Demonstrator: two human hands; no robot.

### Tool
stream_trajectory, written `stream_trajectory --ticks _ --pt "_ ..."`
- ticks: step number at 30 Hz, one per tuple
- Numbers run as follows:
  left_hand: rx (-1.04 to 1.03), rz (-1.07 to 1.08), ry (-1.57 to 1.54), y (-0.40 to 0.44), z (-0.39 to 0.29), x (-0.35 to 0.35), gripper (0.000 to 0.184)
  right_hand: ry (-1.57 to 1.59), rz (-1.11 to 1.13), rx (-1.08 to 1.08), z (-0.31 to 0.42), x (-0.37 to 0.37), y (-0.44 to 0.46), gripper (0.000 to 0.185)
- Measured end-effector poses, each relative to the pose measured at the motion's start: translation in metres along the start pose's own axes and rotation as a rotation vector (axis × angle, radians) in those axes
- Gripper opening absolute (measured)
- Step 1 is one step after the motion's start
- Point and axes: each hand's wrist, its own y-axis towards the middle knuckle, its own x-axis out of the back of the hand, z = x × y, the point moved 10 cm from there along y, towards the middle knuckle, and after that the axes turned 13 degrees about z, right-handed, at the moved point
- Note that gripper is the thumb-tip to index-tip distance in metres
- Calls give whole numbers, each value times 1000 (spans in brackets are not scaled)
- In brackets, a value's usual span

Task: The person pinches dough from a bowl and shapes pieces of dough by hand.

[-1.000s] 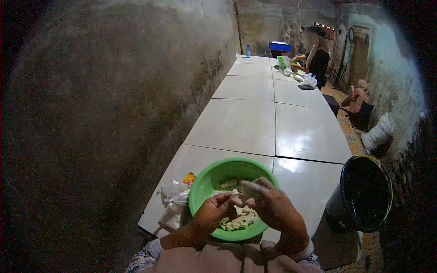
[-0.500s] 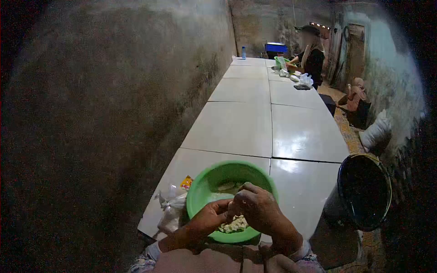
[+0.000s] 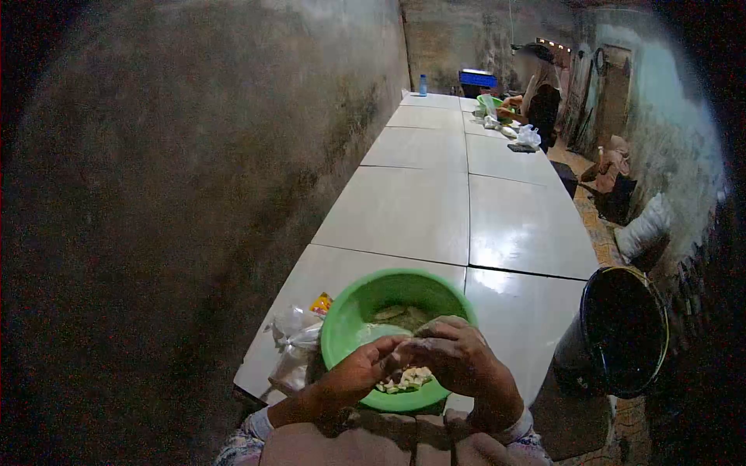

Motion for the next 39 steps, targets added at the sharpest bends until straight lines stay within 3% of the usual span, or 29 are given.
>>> stream_trajectory --ticks 2,4,6,8,10,12,17,20,22,24,26,27,30,32,34,39 --pt "-185 -121 67 -5 -30 -6 55 -111 -10 9 11 6 -1 35" --pt "-177 -82 100 -7 -38 -12 53 -247 32 -21 14 1 2 37" --pt "-34 -209 181 -8 -25 3 47 -158 101 -90 9 -1 7 43" --pt "-91 -166 101 -7 -28 2 45 128 8 -135 0 11 8 50" --pt "43 -151 23 -6 -18 -1 44 140 67 -161 -7 12 2 54" --pt "15 -97 34 -5 -15 -2 45 51 103 -70 -1 9 2 57" --pt "29 -19 76 -1 -11 -10 49 63 22 2 5 7 4 20" --pt "6 17 72 2 -5 -10 51 -9 123 -33 0 -11 2 24" --pt "109 -25 90 -2 1 -7 53 10 195 -90 -3 -15 6 33" --pt "107 -71 -25 -5 2 -6 53 307 -24 -160 -1 16 9 27" --pt "110 -91 -49 -11 -12 -12 53 281 31 -169 -3 12 8 31" --pt "16 -87 -48 -10 -26 -21 50 170 37 -109 -2 5 7 31" --pt "100 -85 117 -8 -10 -8 52 25 48 -103 -6 -8 4 29" --pt "-10 -40 82 -8 -4 -6 53 -38 2 -8 3 -8 5 26" --pt "-31 -127 86 -3 7 6 50 -58 114 16 1 -24 5 39" --pt "-152 -69 205 1 -14 -3 49 -46 73 -31 12 -12 5 38"
